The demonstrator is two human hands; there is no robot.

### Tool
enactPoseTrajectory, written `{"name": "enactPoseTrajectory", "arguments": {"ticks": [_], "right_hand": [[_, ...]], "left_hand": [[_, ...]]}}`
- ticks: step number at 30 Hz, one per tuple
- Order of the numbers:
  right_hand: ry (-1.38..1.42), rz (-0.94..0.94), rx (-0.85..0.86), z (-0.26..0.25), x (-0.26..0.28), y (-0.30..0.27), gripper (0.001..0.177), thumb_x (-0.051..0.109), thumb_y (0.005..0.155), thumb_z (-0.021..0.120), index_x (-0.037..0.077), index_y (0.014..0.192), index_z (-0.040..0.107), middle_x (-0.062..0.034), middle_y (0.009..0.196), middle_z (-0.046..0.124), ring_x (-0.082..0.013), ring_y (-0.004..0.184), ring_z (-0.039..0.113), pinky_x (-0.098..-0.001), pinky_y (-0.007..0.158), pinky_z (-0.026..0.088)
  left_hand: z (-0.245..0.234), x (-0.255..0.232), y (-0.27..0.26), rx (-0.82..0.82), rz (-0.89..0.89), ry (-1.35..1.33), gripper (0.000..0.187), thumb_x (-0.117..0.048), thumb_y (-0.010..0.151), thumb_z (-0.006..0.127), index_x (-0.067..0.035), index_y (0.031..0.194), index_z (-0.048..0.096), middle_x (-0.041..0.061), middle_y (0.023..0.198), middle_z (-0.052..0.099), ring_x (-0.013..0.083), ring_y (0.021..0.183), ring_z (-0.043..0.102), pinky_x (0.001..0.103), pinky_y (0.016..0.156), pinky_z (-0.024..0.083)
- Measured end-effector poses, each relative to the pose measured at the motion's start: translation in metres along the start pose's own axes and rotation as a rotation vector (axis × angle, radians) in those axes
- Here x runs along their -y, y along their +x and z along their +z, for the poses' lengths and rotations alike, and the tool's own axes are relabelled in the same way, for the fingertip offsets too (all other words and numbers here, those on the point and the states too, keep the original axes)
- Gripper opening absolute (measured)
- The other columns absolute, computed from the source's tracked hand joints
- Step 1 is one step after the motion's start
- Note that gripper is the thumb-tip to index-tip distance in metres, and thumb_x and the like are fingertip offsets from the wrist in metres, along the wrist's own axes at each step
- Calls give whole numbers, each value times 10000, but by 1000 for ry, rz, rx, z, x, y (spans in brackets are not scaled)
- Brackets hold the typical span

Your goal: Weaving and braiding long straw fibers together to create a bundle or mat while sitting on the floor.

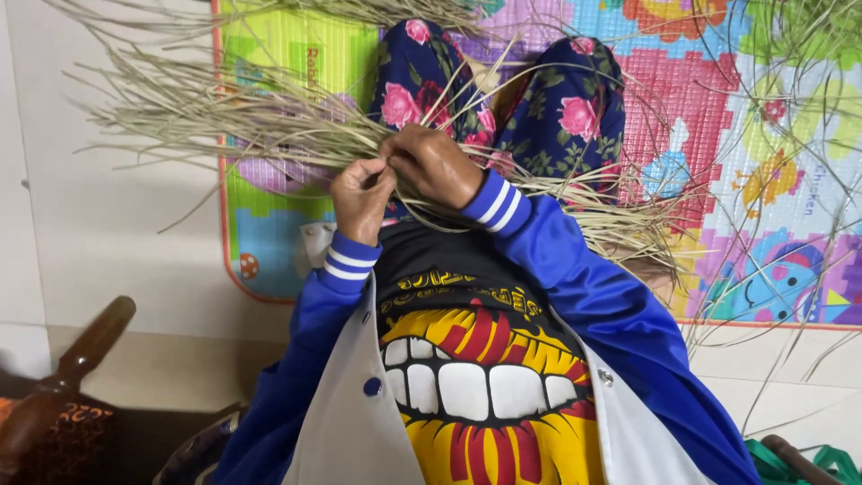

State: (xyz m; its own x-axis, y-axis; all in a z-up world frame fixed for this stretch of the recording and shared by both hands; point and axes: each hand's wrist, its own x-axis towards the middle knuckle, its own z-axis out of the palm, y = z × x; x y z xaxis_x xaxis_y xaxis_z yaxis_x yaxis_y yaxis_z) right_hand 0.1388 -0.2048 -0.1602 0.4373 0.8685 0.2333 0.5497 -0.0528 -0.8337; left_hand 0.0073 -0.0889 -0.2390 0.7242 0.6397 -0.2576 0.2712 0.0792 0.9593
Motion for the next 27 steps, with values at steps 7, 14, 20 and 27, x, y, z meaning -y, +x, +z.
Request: {"name": "enactPoseTrajectory", "arguments": {"ticks": [7, 14, 20, 27], "right_hand": [[25, -38, 36, -4, 11, 0, 206, 15, 936, 691, -11, 1140, 672, -249, 883, 659, -482, 851, 678, -540, 761, 543], [29, -55, 33, -2, -1, -1, 172, 54, 942, 733, 23, 1107, 696, -193, 905, 665, -428, 882, 680, -490, 790, 550], [34, -29, 67, -3, -3, 1, 154, 59, 913, 772, 26, 1048, 707, -177, 892, 675, -400, 864, 684, -467, 784, 551], [55, 41, 84, -7, -12, -5, 145, 95, 862, 819, 74, 933, 695, -131, 860, 668, -331, 837, 687, -415, 763, 540]], "left_hand": [[5, 0, -5, -39, 52, 12, 181, -88, 798, 767, -20, 966, 758, 117, 816, 773, 117, 741, 698, 296, 678, 588], [7, -21, -9, -86, 167, 103, 153, -97, 743, 777, -87, 895, 774, 115, 763, 750, 185, 719, 713, 322, 625, 567], [9, -10, -8, -102, 128, 92, 163, -154, 747, 811, -138, 908, 792, 108, 796, 757, 221, 754, 746, 331, 658, 582], [11, -12, -5, -34, 5, -53, 139, -186, 793, 815, -140, 922, 791, 97, 875, 786, 134, 850, 740, 327, 746, 591]]}}
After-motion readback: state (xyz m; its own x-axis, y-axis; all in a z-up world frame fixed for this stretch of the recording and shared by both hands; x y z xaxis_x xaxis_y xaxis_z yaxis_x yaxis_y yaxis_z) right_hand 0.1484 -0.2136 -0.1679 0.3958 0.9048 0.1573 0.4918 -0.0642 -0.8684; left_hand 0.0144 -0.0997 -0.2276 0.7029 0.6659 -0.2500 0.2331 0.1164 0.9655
